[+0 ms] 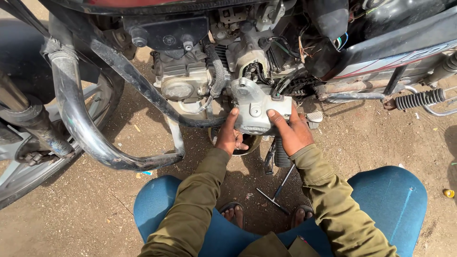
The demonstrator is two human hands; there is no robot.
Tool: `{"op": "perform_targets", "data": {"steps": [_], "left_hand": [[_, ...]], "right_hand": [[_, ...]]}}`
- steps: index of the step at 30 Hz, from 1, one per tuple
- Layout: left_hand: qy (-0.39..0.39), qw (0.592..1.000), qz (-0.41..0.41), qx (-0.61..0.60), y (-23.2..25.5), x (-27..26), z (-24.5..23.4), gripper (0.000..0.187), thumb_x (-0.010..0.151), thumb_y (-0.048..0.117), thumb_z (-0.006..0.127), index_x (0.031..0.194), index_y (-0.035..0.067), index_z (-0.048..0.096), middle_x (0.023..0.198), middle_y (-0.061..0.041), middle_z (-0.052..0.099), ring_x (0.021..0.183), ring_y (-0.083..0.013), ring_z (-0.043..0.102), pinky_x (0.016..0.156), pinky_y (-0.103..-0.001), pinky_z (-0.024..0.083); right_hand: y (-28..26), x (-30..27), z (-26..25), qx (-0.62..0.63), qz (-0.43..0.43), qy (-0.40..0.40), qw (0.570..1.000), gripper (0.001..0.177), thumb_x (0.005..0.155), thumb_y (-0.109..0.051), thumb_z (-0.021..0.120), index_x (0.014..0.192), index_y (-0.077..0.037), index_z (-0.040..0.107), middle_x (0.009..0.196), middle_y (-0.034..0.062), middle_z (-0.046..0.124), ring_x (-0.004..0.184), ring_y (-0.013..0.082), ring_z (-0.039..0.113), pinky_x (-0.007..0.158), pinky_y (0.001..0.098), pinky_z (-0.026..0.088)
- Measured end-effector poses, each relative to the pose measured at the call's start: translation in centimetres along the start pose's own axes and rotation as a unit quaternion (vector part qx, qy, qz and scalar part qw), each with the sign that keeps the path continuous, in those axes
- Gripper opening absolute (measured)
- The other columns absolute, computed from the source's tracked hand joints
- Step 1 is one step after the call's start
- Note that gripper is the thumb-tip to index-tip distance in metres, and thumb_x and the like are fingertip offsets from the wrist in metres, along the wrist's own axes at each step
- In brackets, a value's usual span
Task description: Removing and inspecting the engine side cover and internal components of a motorcycle.
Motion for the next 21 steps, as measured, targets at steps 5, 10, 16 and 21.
{"op": "perform_targets", "data": {"steps": [5, 10, 16, 21], "left_hand": [[-0.028, 0.997, -0.033, -0.062, -2.5, 2.3, -1.9, 0.101, 0.079, 0.084, 0.053, 0.134, -0.001, 0.054, 0.101, -0.012, 0.064, 0.043, -0.0086, 0.04, 0.046, -0.036, 0.056], [-0.056, 0.998, -0.023, -0.029, 0.2, 0.4, -1.0, 0.096, 0.075, 0.082, 0.05, 0.131, 0.004, 0.054, 0.1, -0.011, 0.069, 0.04, -0.0091, 0.04, 0.045, -0.036, 0.056], [-0.016, 0.998, -0.001, 0.059, -1.2, 2.4, -5.3, 0.089, 0.087, 0.076, 0.048, 0.132, 0.0, 0.059, 0.101, -0.02, 0.068, 0.054, -0.009, 0.054, 0.045, -0.03, 0.051], [-0.015, 0.995, 0.067, -0.071, -1.9, 2.1, -8.7, 0.071, 0.098, 0.061, 0.054, 0.133, 0.0, 0.058, 0.11, -0.017, 0.067, 0.08, -0.0247, 0.068, 0.057, -0.036, 0.053]], "right_hand": [[-0.2, -3.4, 2.2, -0.038, 0.049, 0.034, 0.997, 0.093, 0.088, -0.07, 0.054, 0.159, -0.013, 0.035, 0.128, 0.0367, 0.049, 0.123, 0.051, 0.054, 0.105, 0.0513, 0.044], [-0.4, -3.9, 2.3, -0.025, 0.029, 0.073, 0.997, 0.086, 0.09, -0.065, 0.058, 0.157, -0.015, 0.038, 0.121, 0.0313, 0.053, 0.115, 0.048, 0.059, 0.1, 0.0515, 0.048], [-1.6, -7.1, 4.7, 0.007, 0.056, 0.073, 0.996, 0.088, 0.088, -0.06, 0.065, 0.156, -0.013, 0.033, 0.123, 0.027, 0.047, 0.11, 0.043, 0.06, 0.098, 0.0481, 0.049], [-3.5, -9.1, 5.2, 0.079, -0.041, 0.115, 0.989, 0.088, 0.089, -0.043, 0.074, 0.159, -0.011, 0.033, 0.128, 0.0252, 0.044, 0.117, 0.0387, 0.056, 0.102, 0.044, 0.045]]}}
Point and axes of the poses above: each hand's wrist, its own x-axis towards the middle knuckle, its own z-axis out of the palm, y = z × x, the point moved 6 cm from there along x, towards the middle knuckle
